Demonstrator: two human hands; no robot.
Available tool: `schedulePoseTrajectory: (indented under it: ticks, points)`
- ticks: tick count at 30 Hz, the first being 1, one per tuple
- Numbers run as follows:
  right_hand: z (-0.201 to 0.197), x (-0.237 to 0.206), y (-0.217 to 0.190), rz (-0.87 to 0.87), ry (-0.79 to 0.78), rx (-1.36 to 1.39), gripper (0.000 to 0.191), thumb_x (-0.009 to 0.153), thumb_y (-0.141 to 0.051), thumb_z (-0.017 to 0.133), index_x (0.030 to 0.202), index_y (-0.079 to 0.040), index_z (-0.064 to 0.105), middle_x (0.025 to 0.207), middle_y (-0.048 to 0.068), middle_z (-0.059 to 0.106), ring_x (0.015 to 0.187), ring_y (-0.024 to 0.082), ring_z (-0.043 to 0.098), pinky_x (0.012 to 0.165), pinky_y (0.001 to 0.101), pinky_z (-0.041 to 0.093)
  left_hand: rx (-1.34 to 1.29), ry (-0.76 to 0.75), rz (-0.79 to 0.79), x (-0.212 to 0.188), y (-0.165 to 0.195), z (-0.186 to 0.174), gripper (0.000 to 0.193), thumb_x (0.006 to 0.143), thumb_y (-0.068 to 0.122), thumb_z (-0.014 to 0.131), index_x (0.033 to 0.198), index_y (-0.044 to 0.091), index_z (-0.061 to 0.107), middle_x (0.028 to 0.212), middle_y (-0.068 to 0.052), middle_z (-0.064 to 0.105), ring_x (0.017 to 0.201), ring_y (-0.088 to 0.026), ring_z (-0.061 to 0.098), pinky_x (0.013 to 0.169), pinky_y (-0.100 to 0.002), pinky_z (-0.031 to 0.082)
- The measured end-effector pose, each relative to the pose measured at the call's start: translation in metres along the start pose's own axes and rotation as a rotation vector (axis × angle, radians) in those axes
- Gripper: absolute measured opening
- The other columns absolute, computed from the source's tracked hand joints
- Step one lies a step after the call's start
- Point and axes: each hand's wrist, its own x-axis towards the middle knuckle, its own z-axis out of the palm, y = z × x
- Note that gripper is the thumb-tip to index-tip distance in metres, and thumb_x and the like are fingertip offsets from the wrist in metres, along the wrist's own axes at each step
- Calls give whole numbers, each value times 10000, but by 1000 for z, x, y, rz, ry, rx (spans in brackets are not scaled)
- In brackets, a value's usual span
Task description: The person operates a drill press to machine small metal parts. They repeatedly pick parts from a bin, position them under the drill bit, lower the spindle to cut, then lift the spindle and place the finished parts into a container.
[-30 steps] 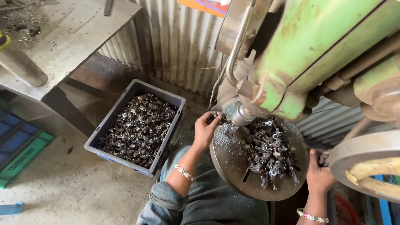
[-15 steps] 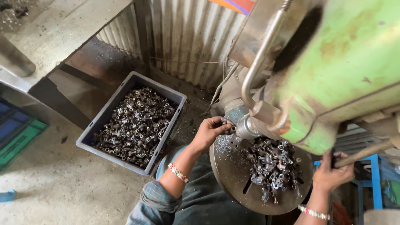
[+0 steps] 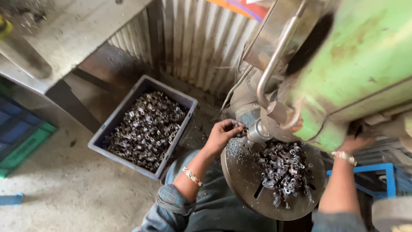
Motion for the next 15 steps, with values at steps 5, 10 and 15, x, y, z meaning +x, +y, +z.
schedulePoseTrajectory:
  ticks: [5, 10, 15]
  points:
    - [-84, -104, -1, 55, -9, -8, 373, 1049, -282, 776, 1096, 24, 569, 849, 51, 586, 684, 185, 547, 616, 321, 460, 106, 314, 145, -12, 17, -5, 127, 945, 127, 717, 980, 5, 720, 871, -46, 727, 743, -90, 649, 683, -251, 547]
    - [-124, -131, 12, -102, -118, -160, 320, 1116, -193, 777, 1102, 70, 596, 979, 89, 626, 797, 159, 579, 670, 282, 506, 216, 478, 33, -15, 22, 5, 301, 952, 229, 767, 804, -17, 673, 661, -25, 653, 537, -92, 541, 492, -267, 440]
    - [-118, -127, 2, -145, -99, -236, 377, 1023, -192, 764, 1228, 84, 609, 1162, 143, 667, 898, 226, 632, 744, 377, 543, 436, 575, -20, -18, 19, 39, 346, 897, 292, 792, 784, -17, 685, 641, -11, 640, 531, -70, 519, 479, -278, 454]
